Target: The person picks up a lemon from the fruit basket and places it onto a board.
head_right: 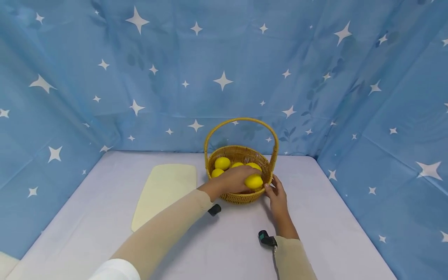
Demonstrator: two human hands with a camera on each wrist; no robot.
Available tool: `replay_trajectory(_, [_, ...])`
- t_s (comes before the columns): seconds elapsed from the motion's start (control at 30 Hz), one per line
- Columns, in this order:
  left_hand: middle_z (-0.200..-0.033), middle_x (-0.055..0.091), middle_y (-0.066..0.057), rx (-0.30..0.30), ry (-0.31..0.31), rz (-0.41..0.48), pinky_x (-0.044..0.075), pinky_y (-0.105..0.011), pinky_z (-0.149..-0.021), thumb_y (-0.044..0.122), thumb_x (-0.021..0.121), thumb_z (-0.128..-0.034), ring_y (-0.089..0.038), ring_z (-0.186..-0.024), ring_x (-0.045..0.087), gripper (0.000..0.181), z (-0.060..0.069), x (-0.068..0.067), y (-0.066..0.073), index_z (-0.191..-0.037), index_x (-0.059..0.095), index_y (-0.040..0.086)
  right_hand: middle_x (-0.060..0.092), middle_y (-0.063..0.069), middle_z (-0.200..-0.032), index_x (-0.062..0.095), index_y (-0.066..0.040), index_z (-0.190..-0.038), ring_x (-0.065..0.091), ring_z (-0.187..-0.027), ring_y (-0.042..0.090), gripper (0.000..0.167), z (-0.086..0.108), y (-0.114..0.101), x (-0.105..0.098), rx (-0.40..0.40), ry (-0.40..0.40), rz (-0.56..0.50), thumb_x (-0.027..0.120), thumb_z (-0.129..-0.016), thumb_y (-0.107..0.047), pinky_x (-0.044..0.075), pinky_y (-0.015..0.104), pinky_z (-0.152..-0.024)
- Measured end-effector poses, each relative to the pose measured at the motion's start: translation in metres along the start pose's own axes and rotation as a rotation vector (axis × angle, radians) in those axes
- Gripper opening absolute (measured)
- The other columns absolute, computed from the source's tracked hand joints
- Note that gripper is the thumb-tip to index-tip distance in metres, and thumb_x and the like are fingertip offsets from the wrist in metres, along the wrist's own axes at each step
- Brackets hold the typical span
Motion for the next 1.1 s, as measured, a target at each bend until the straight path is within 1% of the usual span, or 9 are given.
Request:
replay_trajectory(0.13, [-0.136, 0.053, 0.006, 0.001, 0.028, -0.096, 0.038, -0.027, -0.103, 0.039, 0.070, -0.0893, -0.011, -0.123, 0.048, 0.059, 0.014, -0.015, 0.005, -0.142, 0.050, 0.021, 0.030, 0.017, -0.153, 0.019, -0.012, -0.156, 0.042, -0.130, 0.032, 0.065, 0.001, 0.001, -0.002, 0.003, 0.009, 0.010, 0.047, -0.103, -0.037, 0.042, 0.042, -0.100])
replay_trajectory(0.2, [-0.136, 0.053, 0.005, -0.003, 0.036, -0.121, 0.038, -0.027, -0.103, 0.040, 0.072, -0.0876, -0.012, -0.122, 0.048, 0.061, 0.022, -0.023, 0.007, -0.141, 0.051, 0.020, 0.030, 0.016, -0.154, 0.019, -0.012, -0.156, 0.042, -0.130, 0.032, 0.065, 0.002, 0.001, -0.001, 0.008, 0.009, 0.003, 0.048, -0.103, -0.035, 0.042, 0.042, -0.100])
replay_trajectory(0.33, [-0.135, 0.051, 0.002, -0.002, 0.085, -0.111, 0.041, -0.027, -0.099, 0.037, 0.074, -0.0861, -0.013, -0.118, 0.049, 0.060, 0.041, -0.045, 0.006, -0.139, 0.052, 0.020, 0.030, 0.016, -0.154, 0.018, -0.012, -0.156, 0.041, -0.131, 0.032, 0.063, 0.002, 0.001, -0.001, 0.012, 0.009, 0.003, 0.047, -0.104, -0.032, 0.043, 0.042, -0.100])
replay_trajectory(0.47, [-0.127, 0.049, 0.000, 0.025, 0.139, -0.080, 0.046, -0.026, -0.089, 0.032, 0.077, -0.0840, -0.012, -0.104, 0.050, 0.058, 0.059, -0.063, 0.003, -0.136, 0.055, 0.021, 0.029, 0.016, -0.154, 0.018, -0.013, -0.157, 0.041, -0.131, 0.032, 0.064, 0.000, 0.003, -0.002, 0.013, 0.011, 0.001, 0.047, -0.103, -0.033, 0.044, 0.041, -0.100])
replay_trajectory(0.53, [-0.122, 0.048, 0.000, 0.040, 0.158, -0.085, 0.047, -0.026, -0.084, 0.033, 0.079, -0.0828, -0.011, -0.099, 0.049, 0.058, 0.067, -0.069, 0.001, -0.135, 0.056, 0.022, 0.029, 0.016, -0.154, 0.018, -0.013, -0.157, 0.040, -0.132, 0.033, 0.065, -0.003, 0.008, -0.003, 0.014, 0.012, -0.005, 0.048, -0.103, -0.034, 0.044, 0.040, -0.100])
replay_trajectory(0.6, [-0.119, 0.049, 0.001, 0.057, 0.180, -0.097, 0.046, -0.027, -0.084, 0.032, 0.080, -0.0814, -0.013, -0.099, 0.049, 0.056, 0.075, -0.074, -0.002, -0.132, 0.059, 0.022, 0.029, 0.015, -0.154, 0.018, -0.015, -0.157, 0.040, -0.132, 0.033, 0.065, -0.007, 0.016, -0.004, 0.020, 0.016, -0.008, 0.048, -0.103, -0.034, 0.045, 0.038, -0.099])
replay_trajectory(0.77, [-0.121, 0.052, 0.000, 0.054, 0.228, -0.143, 0.045, -0.033, -0.091, 0.033, 0.081, -0.0798, -0.017, -0.110, 0.048, 0.053, 0.094, -0.086, -0.012, -0.128, 0.062, 0.022, 0.030, 0.011, -0.154, 0.020, -0.021, -0.157, 0.041, -0.131, 0.028, 0.062, -0.014, 0.032, -0.008, 0.023, 0.029, -0.018, 0.049, -0.103, -0.034, 0.046, 0.031, -0.097])
replay_trajectory(0.9, [-0.123, 0.053, 0.000, 0.048, 0.241, -0.140, 0.044, -0.035, -0.095, 0.036, 0.081, -0.0799, -0.018, -0.114, 0.048, 0.055, 0.110, -0.095, -0.020, -0.129, 0.061, 0.022, 0.032, 0.011, -0.153, 0.021, -0.022, -0.156, 0.043, -0.130, 0.028, 0.062, -0.014, 0.034, -0.008, 0.011, 0.037, -0.018, 0.049, -0.103, -0.035, 0.047, 0.027, -0.095])
replay_trajectory(1.1, [-0.122, 0.055, -0.002, 0.056, 0.268, -0.153, 0.046, -0.033, -0.090, 0.035, 0.083, -0.0776, -0.018, -0.108, 0.050, 0.057, 0.132, -0.104, -0.030, -0.127, 0.062, 0.020, 0.032, 0.010, -0.152, 0.021, -0.022, -0.156, 0.043, -0.130, 0.027, 0.063, -0.015, 0.033, -0.008, 0.001, 0.038, -0.021, 0.049, -0.102, -0.038, 0.048, 0.024, -0.093])
Point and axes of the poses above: each hand's wrist, its own z-axis away from the middle knuckle, its own x-axis out of the palm, y = z × x, the point moved 10 cm from there along -z, towards the middle knuckle
